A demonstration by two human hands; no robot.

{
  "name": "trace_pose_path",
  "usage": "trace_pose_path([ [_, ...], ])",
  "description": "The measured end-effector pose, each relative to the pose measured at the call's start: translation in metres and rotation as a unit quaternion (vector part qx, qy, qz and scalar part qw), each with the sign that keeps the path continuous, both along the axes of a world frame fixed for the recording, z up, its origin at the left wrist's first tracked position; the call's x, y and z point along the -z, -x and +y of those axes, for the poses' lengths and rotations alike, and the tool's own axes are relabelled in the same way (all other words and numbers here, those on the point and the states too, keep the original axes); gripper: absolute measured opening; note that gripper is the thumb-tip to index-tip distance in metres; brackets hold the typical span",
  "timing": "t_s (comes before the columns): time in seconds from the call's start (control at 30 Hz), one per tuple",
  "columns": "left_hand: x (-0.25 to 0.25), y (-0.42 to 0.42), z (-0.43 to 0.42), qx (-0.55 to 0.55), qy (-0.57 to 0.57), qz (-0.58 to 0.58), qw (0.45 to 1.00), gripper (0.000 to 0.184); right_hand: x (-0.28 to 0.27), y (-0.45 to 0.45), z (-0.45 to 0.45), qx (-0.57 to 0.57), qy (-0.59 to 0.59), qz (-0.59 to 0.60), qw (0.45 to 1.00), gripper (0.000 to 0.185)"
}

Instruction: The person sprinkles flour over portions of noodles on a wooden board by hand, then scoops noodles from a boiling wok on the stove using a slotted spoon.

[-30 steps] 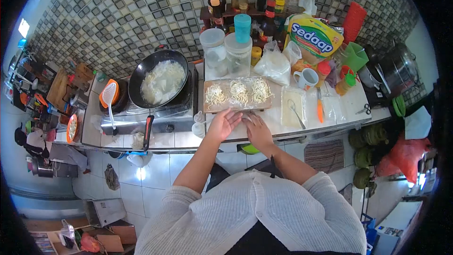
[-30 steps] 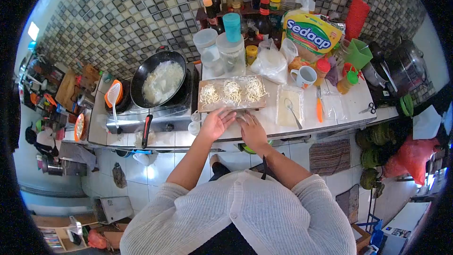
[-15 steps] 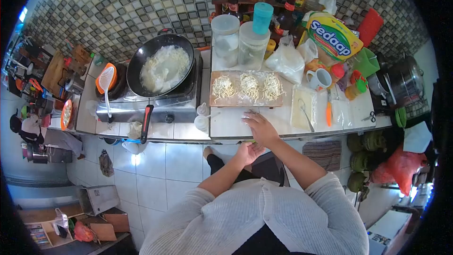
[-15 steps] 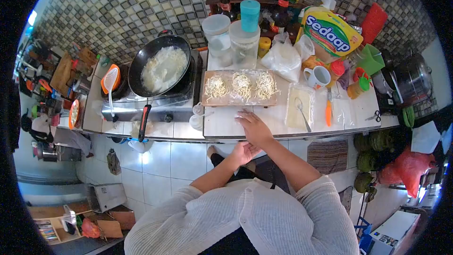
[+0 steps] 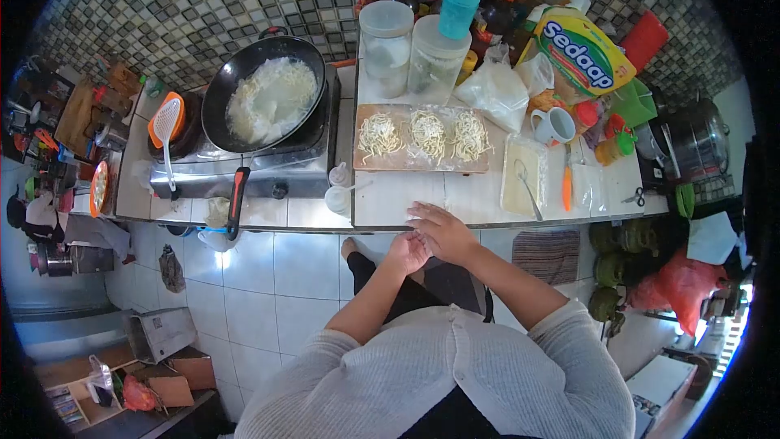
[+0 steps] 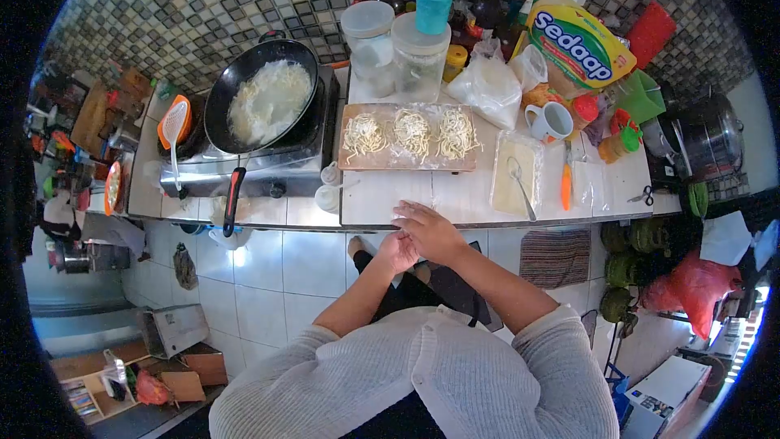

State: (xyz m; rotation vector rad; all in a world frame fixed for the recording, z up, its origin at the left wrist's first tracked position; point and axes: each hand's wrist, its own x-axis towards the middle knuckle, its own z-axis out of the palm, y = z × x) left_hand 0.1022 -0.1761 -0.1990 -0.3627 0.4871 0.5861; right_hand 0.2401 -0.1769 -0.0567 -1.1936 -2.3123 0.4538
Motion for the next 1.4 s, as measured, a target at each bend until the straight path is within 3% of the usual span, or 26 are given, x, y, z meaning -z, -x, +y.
trace_pose_path([
  [0.27,0.002,0.0,0.001,-0.008,-0.04,0.094,0.995,0.026,0.017,0.007,-0.022,-0.023,0.001,0.001,1.0,0.043],
  [0.37,0.022,-0.001,0.002,-0.008,-0.05,0.06,0.997,0.027,0.018,0.006,-0.025,-0.029,-0.004,-0.015,0.999,0.046],
  [0.6,0.009,0.004,0.001,-0.019,-0.011,0.035,0.999,0.028,0.007,-0.002,-0.019,-0.085,-0.018,-0.006,0.996,0.043],
  [0.67,0.03,0.006,0.002,0.02,-0.04,0.01,0.999,0.035,-0.005,-0.008,-0.012,0.012,0.01,0.04,0.999,0.041],
  [0.7,0.021,0.005,0.003,0.02,-0.04,0.011,0.999,0.035,-0.008,-0.015,-0.007,0.012,0.01,0.042,0.999,0.041],
  [0.77,-0.01,0.0,0.006,0.019,-0.056,0.047,0.997,0.039,-0.012,-0.034,0.002,0.127,0.037,0.052,0.99,0.039],
  [0.87,0.003,-0.002,0.004,-0.011,-0.052,0.051,0.997,0.042,-0.003,-0.05,0.003,0.221,0.0,0.07,0.973,0.041],
  [1.1,0.024,-0.005,-0.001,-0.053,-0.032,0.068,0.996,0.03,0.005,-0.007,-0.016,0.167,-0.014,0.069,0.983,0.038],
  [1.3,0.055,-0.007,-0.014,-0.099,-0.044,-0.043,0.993,0.024,-0.005,0.006,-0.031,0.111,0.031,0.092,0.989,0.037],
  [1.37,0.021,-0.015,-0.011,-0.089,-0.023,0.096,0.991,0.023,-0.012,0.004,-0.031,0.134,0.07,0.155,0.976,0.034],
  [1.4,0.018,-0.017,-0.011,-0.09,-0.022,0.096,0.991,0.023,-0.01,0.0,-0.029,0.133,0.071,0.155,0.976,0.034],
])
